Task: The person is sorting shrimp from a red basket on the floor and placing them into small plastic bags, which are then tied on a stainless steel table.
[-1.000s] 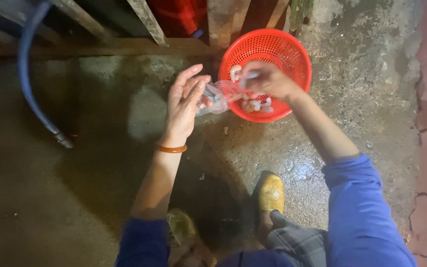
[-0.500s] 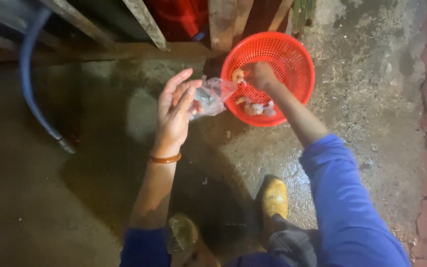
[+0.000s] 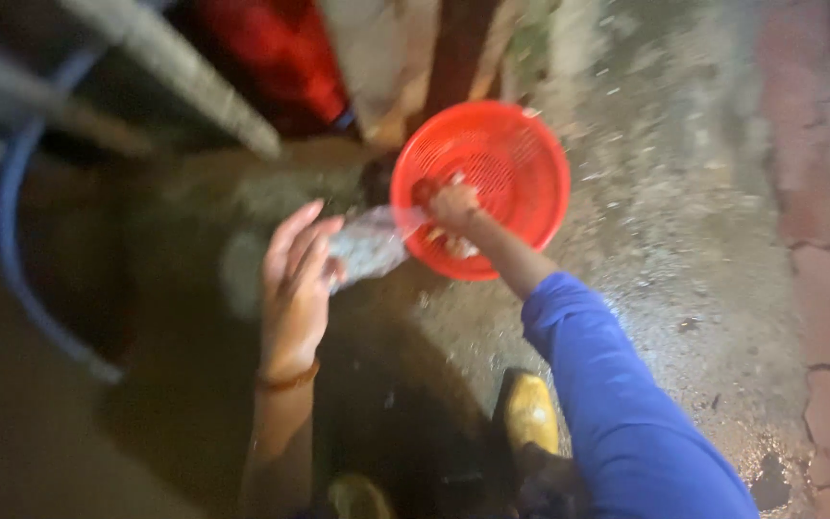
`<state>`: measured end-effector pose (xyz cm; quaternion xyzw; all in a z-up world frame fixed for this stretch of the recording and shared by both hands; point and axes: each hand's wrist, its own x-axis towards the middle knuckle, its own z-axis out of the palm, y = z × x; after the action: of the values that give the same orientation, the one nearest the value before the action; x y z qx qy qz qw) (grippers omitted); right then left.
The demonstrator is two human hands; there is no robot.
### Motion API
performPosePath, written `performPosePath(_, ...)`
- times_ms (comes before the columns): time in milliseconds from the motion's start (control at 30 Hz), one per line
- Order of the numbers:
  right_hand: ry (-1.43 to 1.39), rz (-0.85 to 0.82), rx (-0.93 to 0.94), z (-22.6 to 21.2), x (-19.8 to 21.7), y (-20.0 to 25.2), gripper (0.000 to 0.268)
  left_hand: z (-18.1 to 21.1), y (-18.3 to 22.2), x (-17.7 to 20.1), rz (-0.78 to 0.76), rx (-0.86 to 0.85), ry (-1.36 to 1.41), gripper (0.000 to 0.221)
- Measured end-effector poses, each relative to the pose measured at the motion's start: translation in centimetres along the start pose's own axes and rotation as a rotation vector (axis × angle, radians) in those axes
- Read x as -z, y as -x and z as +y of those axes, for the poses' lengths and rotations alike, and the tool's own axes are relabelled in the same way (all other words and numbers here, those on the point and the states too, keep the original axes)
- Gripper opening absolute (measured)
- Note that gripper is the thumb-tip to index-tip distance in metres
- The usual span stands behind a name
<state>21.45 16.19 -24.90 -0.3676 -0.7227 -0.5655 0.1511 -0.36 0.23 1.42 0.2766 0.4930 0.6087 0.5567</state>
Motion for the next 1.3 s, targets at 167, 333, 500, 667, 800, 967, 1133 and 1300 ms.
performPosePath(167,-0.935,-1.147,-0.028,3.0,-2.2,1.1,0.033,0.9,0.4,0.1,0.048,0.032,-0.088,0.047)
performPosePath(333,-1.011,-1.010,0.038,0.3,-1.6,3.9,0.038,0.5,-0.1,-0.1,0.024,0.027,-0.065,0.043)
performPosePath(500,-0.948,-1.110,0.023,1.4,-0.4,2.5,0.018,-0.2,-0.5,0.2,0.048,0.014,-0.044,0.042)
performPosePath(667,-2.289,-0.874,-1.140,0.9,-4.5,5.3,0.039,-1.1,-0.4,0.7,0.050,-0.045,0.030,0.043)
performPosePath(800,-2.760,-0.747,-0.829,8.3,4.3,-8.3,0.025,-2.4,-1.0,0.6,0.088,-0.056,0.111,0.041)
performPosePath(967,-1.778,-0.881,-0.013,5.3,10.0,-13.6,0.023,-1.8,-0.3,-0.2,0.043,-0.070,0.115,0.040)
performPosePath(1133,-1.949,-0.739,-0.168,9.6,6.3,-9.7,0.026,-0.9,0.6,1.6,0.030,-0.078,0.114,0.040)
performPosePath(1300,-1.587,-1.497,-0.111,6.0,5.6,-1.9,0.066,0.4,1.4,1.3,0.025,-0.092,0.089,0.039)
